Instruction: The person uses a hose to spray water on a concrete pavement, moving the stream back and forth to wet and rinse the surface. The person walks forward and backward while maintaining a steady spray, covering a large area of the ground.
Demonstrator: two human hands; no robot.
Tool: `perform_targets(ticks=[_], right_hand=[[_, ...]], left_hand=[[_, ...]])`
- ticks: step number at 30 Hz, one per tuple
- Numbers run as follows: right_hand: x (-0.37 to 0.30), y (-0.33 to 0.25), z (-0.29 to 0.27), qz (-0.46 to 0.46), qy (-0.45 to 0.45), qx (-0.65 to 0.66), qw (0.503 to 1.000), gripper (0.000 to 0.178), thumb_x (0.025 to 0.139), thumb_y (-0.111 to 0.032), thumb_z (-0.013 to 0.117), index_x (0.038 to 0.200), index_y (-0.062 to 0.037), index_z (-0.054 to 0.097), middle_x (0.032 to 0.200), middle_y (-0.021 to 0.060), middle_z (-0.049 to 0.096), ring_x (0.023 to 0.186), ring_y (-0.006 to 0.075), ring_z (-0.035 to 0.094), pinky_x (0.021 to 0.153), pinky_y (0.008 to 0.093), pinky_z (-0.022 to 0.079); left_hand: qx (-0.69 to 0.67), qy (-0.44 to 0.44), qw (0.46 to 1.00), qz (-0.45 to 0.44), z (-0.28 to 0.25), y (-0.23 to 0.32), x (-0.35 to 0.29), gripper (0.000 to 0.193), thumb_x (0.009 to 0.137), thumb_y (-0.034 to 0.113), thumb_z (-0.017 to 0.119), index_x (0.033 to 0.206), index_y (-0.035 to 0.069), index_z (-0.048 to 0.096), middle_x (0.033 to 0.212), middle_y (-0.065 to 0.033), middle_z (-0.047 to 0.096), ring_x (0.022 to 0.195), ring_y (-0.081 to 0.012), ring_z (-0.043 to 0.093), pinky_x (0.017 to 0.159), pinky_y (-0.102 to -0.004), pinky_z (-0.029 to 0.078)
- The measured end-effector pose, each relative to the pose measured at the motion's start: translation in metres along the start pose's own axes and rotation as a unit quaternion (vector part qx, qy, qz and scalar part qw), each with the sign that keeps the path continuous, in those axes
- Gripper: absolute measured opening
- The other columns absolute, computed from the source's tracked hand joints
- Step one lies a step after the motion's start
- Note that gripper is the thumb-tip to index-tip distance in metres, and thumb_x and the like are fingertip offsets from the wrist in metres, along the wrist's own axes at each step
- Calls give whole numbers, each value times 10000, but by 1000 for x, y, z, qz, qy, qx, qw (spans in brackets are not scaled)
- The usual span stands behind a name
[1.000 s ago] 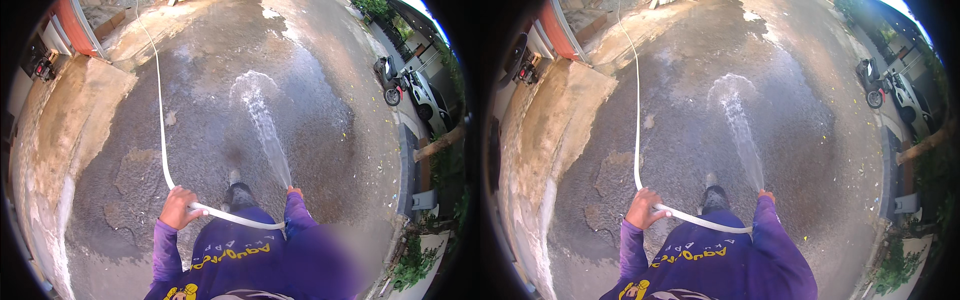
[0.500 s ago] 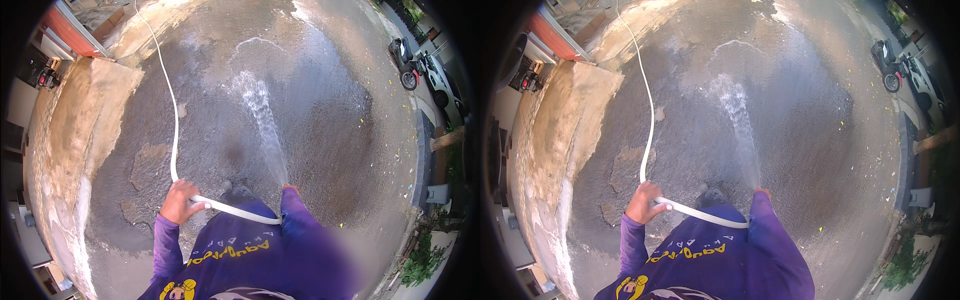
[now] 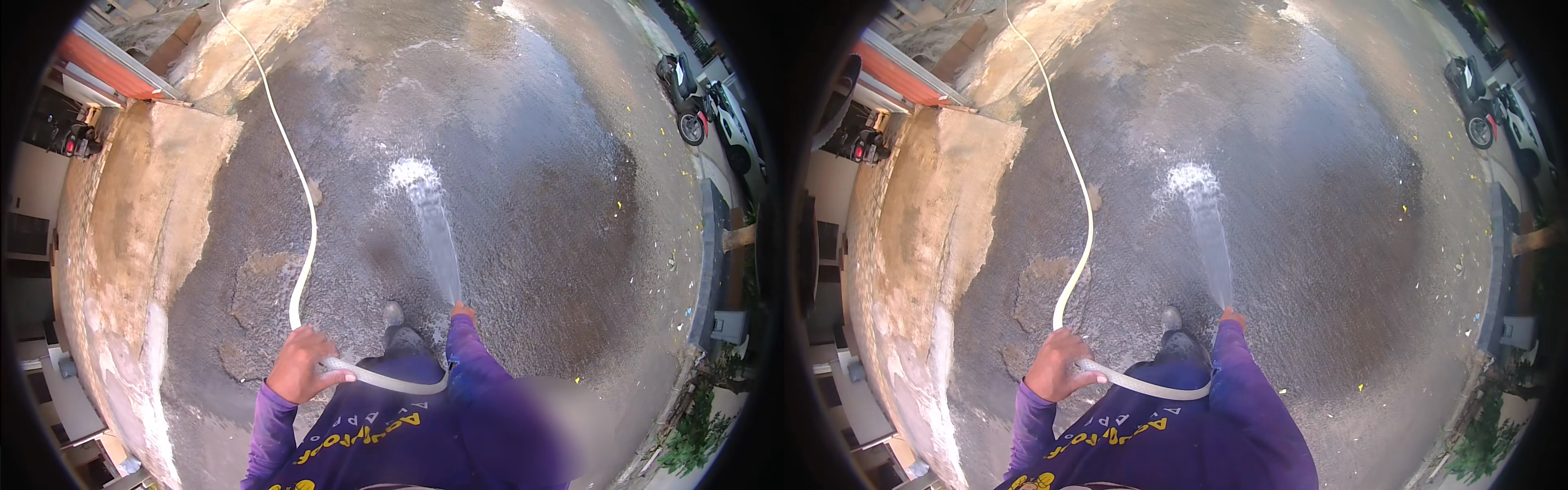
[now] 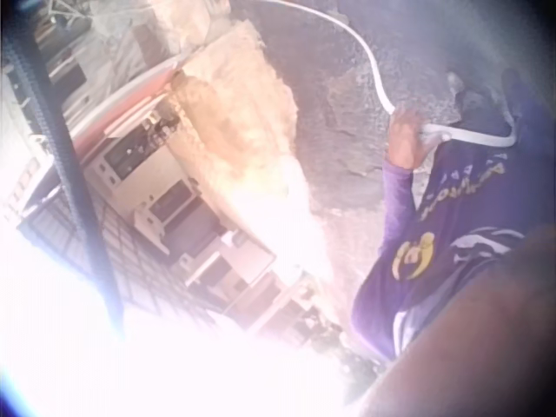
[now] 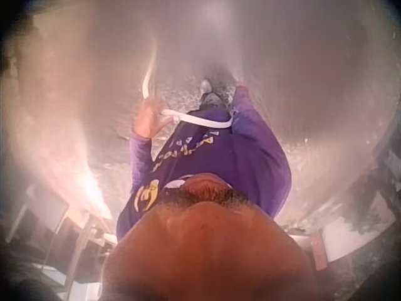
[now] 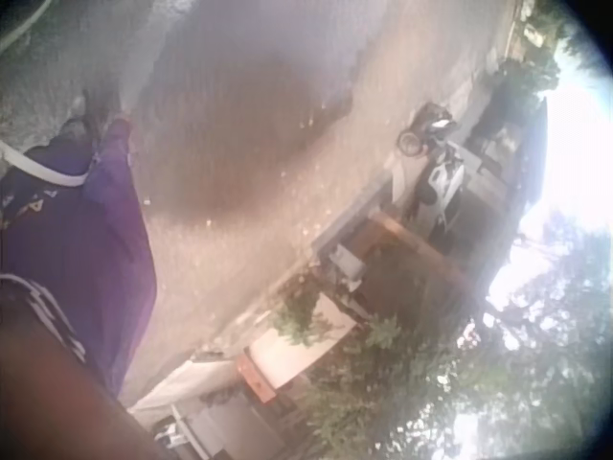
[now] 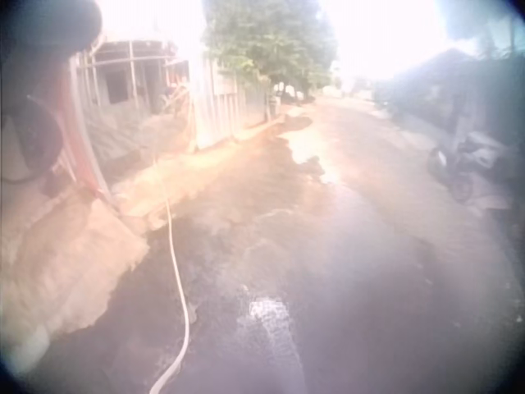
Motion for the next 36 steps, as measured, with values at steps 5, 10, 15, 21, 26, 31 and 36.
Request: perform_targets(ticks=[5, 10, 15, 21, 26, 31, 36], right_hand=[[7, -58, -4, -45, 25, -13, 999, 695, 944, -567, 462, 1166, 45, 706, 1216, 266, 684, 1215, 379, 626, 1032, 530, 450], [12, -76, 1, -23, 6, 26, 999, 689, 938, -562, 473, 1187, 37, 706, 1233, 266, 677, 1200, 380, 633, 1023, 527, 458], [7, -80, 23, -32, -23, -40, 998, 658, 959, -545, 453, 1205, 8, 711, 1268, 247, 667, 1210, 381, 630, 1035, 505, 462], [-32, -118, 6, -42, -47, -27, 998, 639, 971, -529, 444, 1217, -1, 707, 1281, 206, 675, 1214, 388, 627, 1053, 494, 458], [-28, -123, 23, 10, -40, 60, 997, 706, 893, -552, 540, 1251, 43, 668, 1276, 280, 652, 1233, 405, 614, 1069, 485, 452], [-39, -157, 50, -10, -85, 20, 996, 655, 918, -535, 524, 1226, 18, 692, 1318, 263, 637, 1256, 388, 606, 1081, 467, 450], [-10, -208, 50, -59, -73, 13, 995, 678, 922, -548, 508, 1243, 24, 682, 1288, 267, 652, 1230, 410, 616, 1071, 476, 458]], left_hand=[[7, -8, 999, -32, -26, -11, 15, 446, 708, 429, 871, 816, 38, 685, 759, -88, 599, 821, -310, 565, 822, -434, 450], [34, -16, 998, -58, -39, -8, 25, 450, 723, 439, 873, 835, 38, 700, 777, -97, 636, 822, -317, 599, 828, -431, 459], [22, -26, 998, -54, -44, -19, 39, 463, 734, 460, 863, 837, 36, 712, 775, -103, 648, 808, -323, 610, 815, -435, 467], [30, -63, 997, -24, -62, -20, 70, 455, 735, 459, 858, 825, 40, 705, 758, -93, 640, 795, -315, 604, 792, -429, 463], [34, -63, 997, 5, -76, -34, 96, 449, 730, 458, 859, 810, 45, 699, 747, -89, 632, 777, -311, 595, 778, -419, 462], [8, -86, 996, 12, -93, -54, 132, 454, 727, 458, 859, 799, 39, 700, 726, -104, 640, 750, -328, 624, 737, -431, 479], [-27, -92, 995, 19, -102, -72, 174, 446, 732, 445, 861, 788, 32, 700, 722, -119, 649, 737, -338, 643, 718, -441, 486]])
Point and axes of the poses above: each hand's wrist, its own x-axis towards the middle knuckle, its own z-axis out of the palm, y = z × x, the point moved 4 cm from there along x, towards the middle knuckle
